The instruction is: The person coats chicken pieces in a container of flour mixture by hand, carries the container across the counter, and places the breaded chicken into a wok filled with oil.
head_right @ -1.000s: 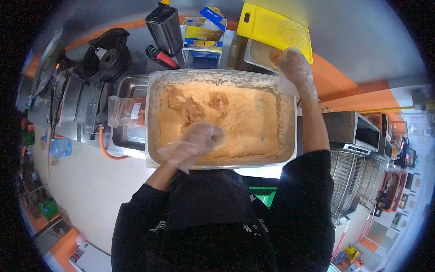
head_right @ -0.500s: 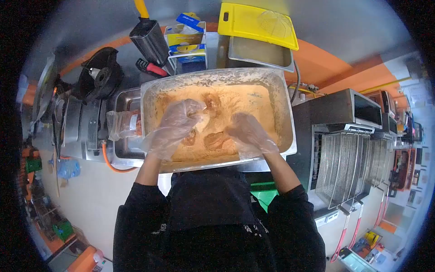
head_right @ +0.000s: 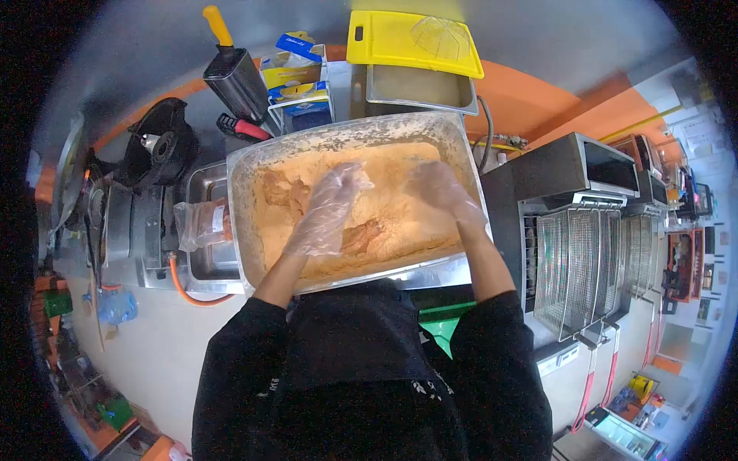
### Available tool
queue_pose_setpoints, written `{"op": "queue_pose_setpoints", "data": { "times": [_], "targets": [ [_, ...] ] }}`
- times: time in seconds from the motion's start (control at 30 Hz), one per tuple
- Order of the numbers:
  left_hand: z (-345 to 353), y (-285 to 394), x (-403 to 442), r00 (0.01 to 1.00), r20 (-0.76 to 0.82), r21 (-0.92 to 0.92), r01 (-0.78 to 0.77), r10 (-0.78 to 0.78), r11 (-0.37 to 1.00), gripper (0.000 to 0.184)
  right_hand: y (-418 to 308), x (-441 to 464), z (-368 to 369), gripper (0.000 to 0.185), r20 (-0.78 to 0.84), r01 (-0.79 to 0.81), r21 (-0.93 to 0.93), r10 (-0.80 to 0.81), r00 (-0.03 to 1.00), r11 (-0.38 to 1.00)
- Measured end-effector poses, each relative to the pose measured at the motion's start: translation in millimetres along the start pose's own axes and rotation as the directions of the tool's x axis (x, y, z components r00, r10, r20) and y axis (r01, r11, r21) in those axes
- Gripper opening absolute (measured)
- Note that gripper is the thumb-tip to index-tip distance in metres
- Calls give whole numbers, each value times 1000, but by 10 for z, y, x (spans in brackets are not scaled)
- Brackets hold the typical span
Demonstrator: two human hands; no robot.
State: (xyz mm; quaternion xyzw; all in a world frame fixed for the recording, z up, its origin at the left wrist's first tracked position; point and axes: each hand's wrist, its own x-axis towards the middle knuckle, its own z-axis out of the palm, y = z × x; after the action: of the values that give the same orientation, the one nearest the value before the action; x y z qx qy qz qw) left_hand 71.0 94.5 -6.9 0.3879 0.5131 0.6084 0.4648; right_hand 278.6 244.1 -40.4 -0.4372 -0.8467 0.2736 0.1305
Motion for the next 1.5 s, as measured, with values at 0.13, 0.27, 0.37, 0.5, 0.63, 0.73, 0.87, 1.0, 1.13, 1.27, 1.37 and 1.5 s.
{"op": "queue_pose_setpoints", "data": {
  "times": [0.13, 0.27, 0.37, 0.5, 0.63, 0.73, 0.87, 1.0, 1.13, 1.27, 1.37, 1.5],
  "targets": [
    [-279, 49, -172, 998, -27, 218, 66, -61, 974, 30, 17, 156, -176, 16, 167, 194, -89, -177, 970, 977],
    [-576, -169, -358, 999, 44, 369, 3, -21, 930, 31, 255, 451, -242, 16, 363, 221, -482, -36, 931, 848],
    [-703, -33, -544, 977, -23, 468, 198, -212, 861, 32, -131, 350, -512, 14, 158, 38, -415, 31, 987, 909],
    [-855, 135, -773, 976, -138, 445, 215, -171, 869, 31, -44, 564, -745, 15, 356, 329, -511, -153, 922, 794],
    [-1078, 32, -986, 955, -282, 209, 154, -92, 966, 28, -435, 796, -1221, 14, 277, 468, -332, -390, 878, 819],
    [-1214, 72, -1050, 924, -342, 100, 215, -169, 971, 27, -716, 1042, -1415, 14, 134, 339, -140, -321, 937, 930],
    [-1253, 110, -1089, 887, -439, 249, 271, -141, 930, 27, -917, 1455, -1334, 13, 168, 505, -461, -487, 857, 730],
    [-1250, 65, -1100, 888, -449, 371, 290, -103, 882, 31, -231, 2103, -819, 17, 151, 505, -395, -488, 860, 767],
    [-1284, 29, -1093, 908, -411, 460, 286, -84, 841, 32, -94, 2319, -338, 18, 343, 477, -691, -335, 878, 543],
    [-1323, -73, -1109, 914, -399, 508, 288, -74, 812, 30, -71, 2352, -244, 20, 315, 444, -726, -320, 894, 525],
    [-1368, -212, -1121, 922, -387, 497, 231, -25, 837, 30, -80, 2304, -241, 11, 197, 282, -559, -205, 959, 780],
    [-1322, -111, -1104, 910, -404, 467, 293, -93, 834, 31, -36, 2419, -284, 9, 443, 574, -724, -380, 812, 382]
  ]
}}
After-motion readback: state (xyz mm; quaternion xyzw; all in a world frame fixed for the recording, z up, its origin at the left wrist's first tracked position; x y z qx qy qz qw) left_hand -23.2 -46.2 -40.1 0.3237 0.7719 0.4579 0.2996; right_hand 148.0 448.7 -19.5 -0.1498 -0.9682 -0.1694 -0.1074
